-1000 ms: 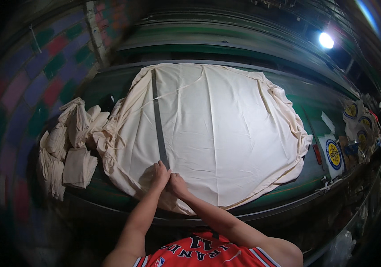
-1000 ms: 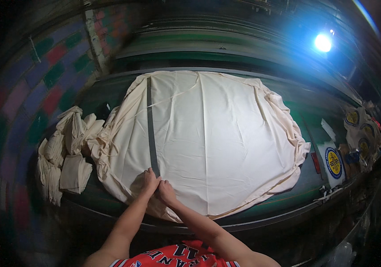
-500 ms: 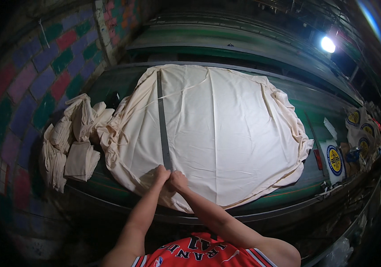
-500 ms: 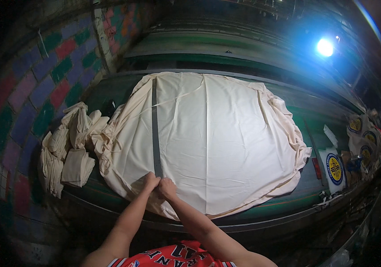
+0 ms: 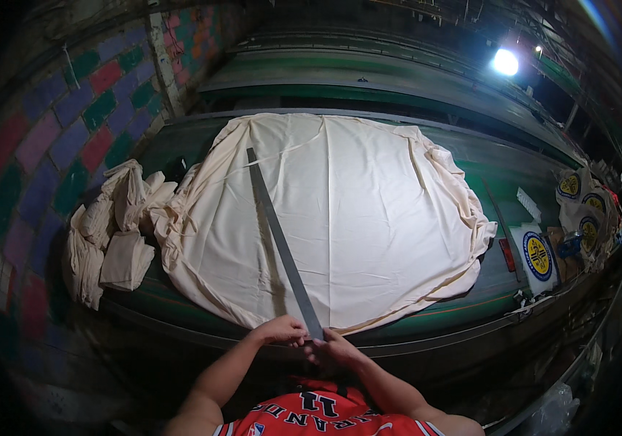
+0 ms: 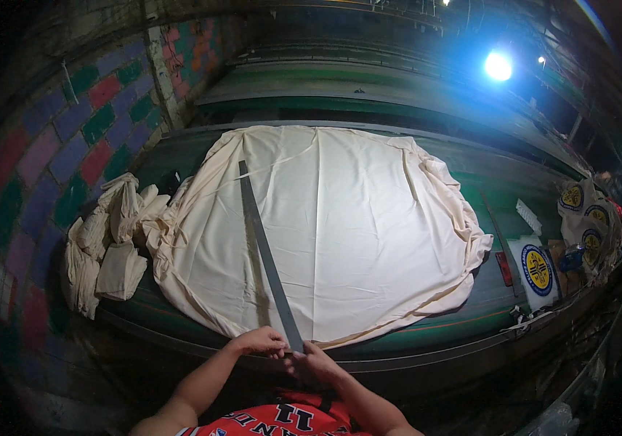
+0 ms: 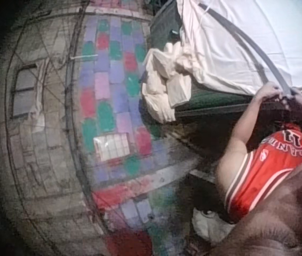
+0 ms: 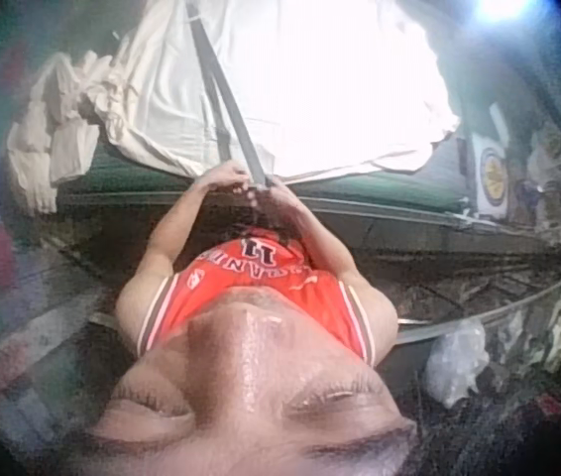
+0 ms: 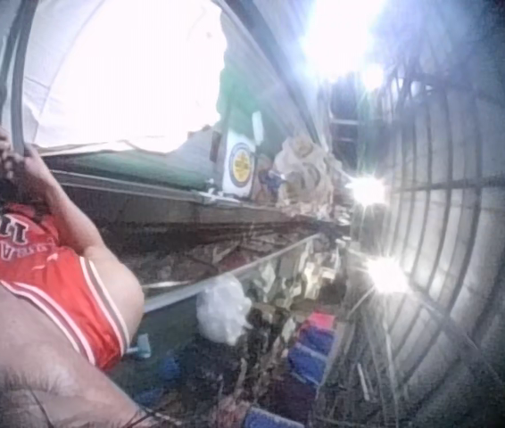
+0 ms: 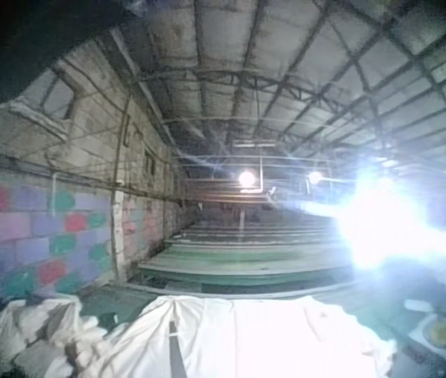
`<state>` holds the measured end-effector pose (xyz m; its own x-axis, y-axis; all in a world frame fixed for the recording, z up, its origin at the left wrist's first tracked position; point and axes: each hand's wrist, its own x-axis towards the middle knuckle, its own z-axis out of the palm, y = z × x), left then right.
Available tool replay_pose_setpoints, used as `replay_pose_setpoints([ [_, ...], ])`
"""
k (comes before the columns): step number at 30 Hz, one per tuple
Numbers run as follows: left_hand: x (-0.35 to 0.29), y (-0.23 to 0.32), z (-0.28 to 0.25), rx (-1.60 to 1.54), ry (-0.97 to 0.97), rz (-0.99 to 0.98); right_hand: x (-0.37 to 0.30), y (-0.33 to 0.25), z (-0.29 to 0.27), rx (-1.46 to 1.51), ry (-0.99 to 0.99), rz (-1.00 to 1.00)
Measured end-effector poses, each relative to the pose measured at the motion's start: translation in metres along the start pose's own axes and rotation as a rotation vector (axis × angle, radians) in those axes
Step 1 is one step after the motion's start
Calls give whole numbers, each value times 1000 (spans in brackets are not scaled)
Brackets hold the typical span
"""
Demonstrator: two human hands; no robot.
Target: The person cuts a large white fabric sheet on a green worktable using a long metal ruler and a knife. They then place a circular logo sticker onto the fabric and smooth it down.
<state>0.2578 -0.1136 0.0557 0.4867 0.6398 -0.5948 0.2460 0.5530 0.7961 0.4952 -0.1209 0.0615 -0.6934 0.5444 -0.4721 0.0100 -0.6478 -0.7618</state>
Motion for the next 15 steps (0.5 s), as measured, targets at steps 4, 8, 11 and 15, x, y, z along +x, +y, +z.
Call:
replay_pose_setpoints([
  [4, 5, 12, 4, 167, 136, 34, -70, 27, -1, -102, 201, -43],
  [8, 4, 18, -36, 98, 227, 29, -106, 35, -3, -98, 277, -41],
  [11, 4, 21, -77, 29, 374, -19, -110, 35, -3, -158, 360, -87],
  [15, 7, 24, -144, -14, 623, -8, -91, 31, 5, -112, 481, -105],
])
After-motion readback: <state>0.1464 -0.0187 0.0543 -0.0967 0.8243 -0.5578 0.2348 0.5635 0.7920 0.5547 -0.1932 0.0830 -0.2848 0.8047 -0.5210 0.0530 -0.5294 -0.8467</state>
